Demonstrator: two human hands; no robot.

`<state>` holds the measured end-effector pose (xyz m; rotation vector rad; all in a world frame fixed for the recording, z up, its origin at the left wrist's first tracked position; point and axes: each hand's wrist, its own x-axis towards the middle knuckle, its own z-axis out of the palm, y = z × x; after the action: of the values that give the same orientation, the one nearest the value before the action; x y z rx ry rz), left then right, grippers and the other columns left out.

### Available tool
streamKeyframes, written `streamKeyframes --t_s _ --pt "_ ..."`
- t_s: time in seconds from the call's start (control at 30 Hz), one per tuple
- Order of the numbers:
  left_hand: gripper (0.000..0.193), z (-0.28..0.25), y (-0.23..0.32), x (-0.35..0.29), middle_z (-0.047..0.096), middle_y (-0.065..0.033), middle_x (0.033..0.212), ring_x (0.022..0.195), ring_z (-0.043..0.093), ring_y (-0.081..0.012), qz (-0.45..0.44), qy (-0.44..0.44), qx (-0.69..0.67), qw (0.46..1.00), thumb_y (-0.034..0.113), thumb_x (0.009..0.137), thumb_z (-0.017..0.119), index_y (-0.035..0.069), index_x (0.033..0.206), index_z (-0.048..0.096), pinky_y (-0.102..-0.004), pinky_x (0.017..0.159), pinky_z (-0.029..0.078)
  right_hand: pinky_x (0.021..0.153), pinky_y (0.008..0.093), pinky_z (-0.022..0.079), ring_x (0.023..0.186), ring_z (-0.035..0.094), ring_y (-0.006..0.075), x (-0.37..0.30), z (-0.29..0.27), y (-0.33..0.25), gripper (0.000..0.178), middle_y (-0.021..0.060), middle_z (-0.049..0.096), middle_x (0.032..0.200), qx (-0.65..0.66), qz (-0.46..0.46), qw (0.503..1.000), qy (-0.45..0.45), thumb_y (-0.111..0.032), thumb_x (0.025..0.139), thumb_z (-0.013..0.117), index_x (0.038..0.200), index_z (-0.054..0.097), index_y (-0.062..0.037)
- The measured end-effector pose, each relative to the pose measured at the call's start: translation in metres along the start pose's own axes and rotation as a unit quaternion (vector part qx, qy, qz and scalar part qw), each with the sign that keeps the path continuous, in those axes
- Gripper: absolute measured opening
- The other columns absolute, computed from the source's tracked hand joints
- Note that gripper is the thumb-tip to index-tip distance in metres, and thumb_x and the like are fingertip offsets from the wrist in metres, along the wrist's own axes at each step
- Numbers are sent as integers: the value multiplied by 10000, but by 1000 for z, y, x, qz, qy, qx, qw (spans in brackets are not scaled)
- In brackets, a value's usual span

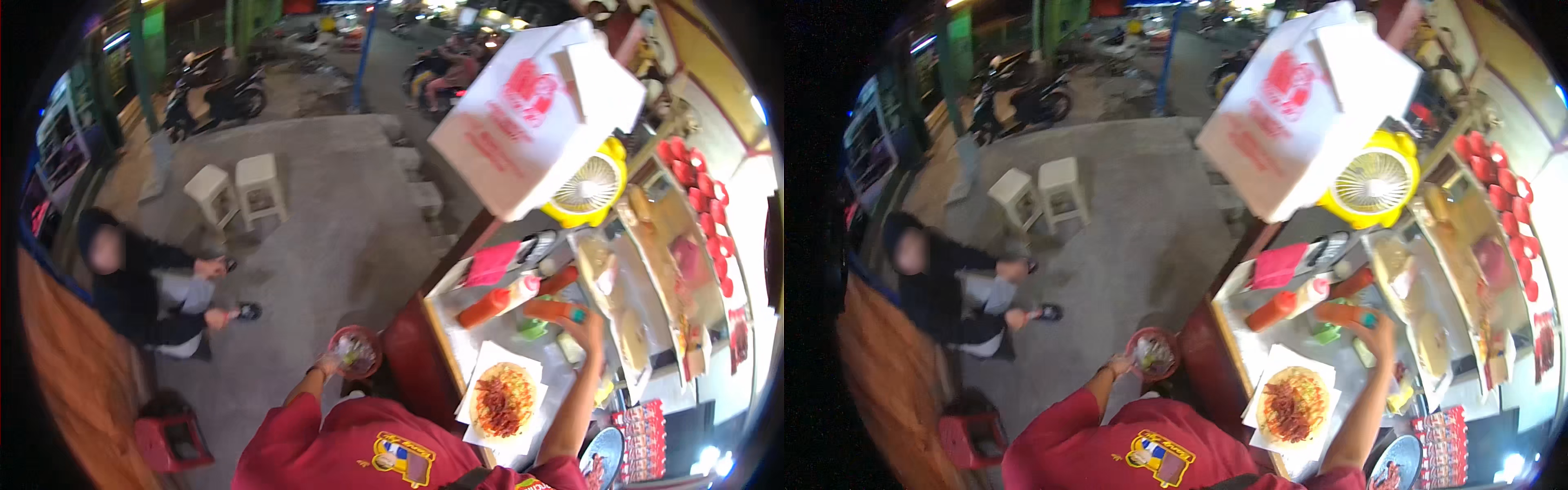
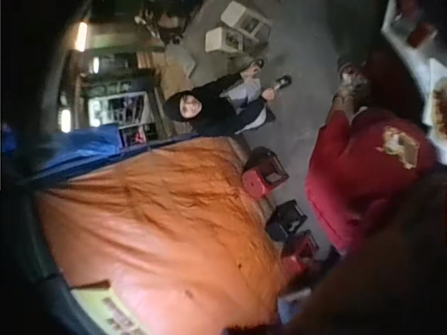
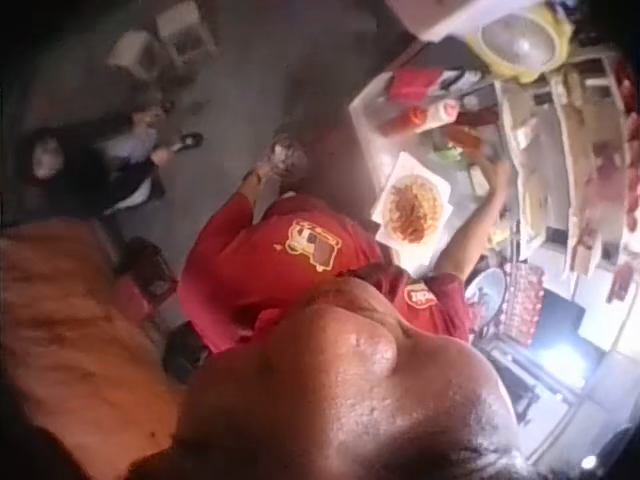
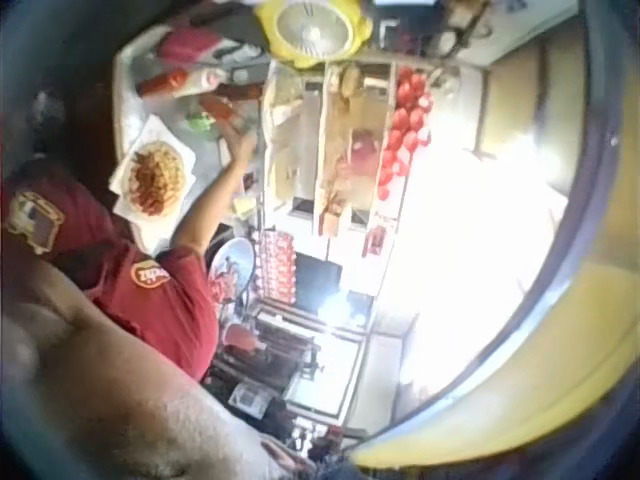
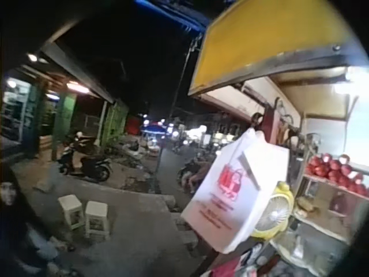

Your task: The person is preparing and assembling kebabs on a street vendor stall.

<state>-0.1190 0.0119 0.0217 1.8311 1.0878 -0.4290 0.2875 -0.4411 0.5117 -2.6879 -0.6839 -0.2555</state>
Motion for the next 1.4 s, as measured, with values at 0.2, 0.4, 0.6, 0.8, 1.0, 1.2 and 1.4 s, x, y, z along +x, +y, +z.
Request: streamKeyframes --t_s 0.2,0.4,0.6,0.8,1.0,1.2,1.4 --pt "423 15 -83 -14 716 -100 880 753 668 -246 -24 -139 114 983 399 1057 442 80 1157 702 -402 704 554 803 362 583 904 723 217 -209 -34 79 735 104 728 1051 408 181 891 -83 -407 802 871 1333 593 18" --pt "442 -9 -153 -15 699 -149 1247 1129 677 -314 150 -297 460 823 287 1030 548 74 1416 589 -445 930 575 884 366 554 1044 686 194 -182 62 -43 430 120 723 1151 527 202 761 320 -300 965 771 1250 625 -13" --pt "505 19 -65 -17 544 -167 1508 1293 583 -336 233 -188 561 772 257 1041 556 99 1517 494 -457 1089 469 972 377 523 1063 650 231 -249 93 -31 475 135 663 1207 313 241 813 428 -190 919 828 1262 595 41" --pt "670 16 -101 41 681 -81 1338 1008 695 -169 108 -195 314 923 409 1005 638 65 1551 459 -335 944 543 1059 398 502 1169 636 254 -298 112 -48 670 184 624 1313 293 280 797 448 -189 887 863 1393 504 64" --pt "477 26 14 -11 690 -58 895 806 651 -230 -105 -193 160 962 433 1039 558 69 1341 619 -400 719 517 952 367 558 1011 690 236 -298 79 -41 416 162 701 1160 260 303 790 465 -116 913 822 1229 627 70" --pt "439 -27 24 17 631 -112 1191 1095 624 -254 -140 -190 94 967 352 1067 503 83 1409 565 -433 923 500 925 387 547 990 678 238 -295 75 -3 430 147 689 1133 200 324 838 391 -240 993 747 1209 611 106" --pt "464 11 1 89 577 -130 1453 1284 577 -281 3 -181 67 981 247 1063 498 53 1481 542 -435 1064 482 834 509 559 962 694 486 -96 26 -51 677 309 718 983 -92 180 966 -163 -532 826 764 1179 611 26"
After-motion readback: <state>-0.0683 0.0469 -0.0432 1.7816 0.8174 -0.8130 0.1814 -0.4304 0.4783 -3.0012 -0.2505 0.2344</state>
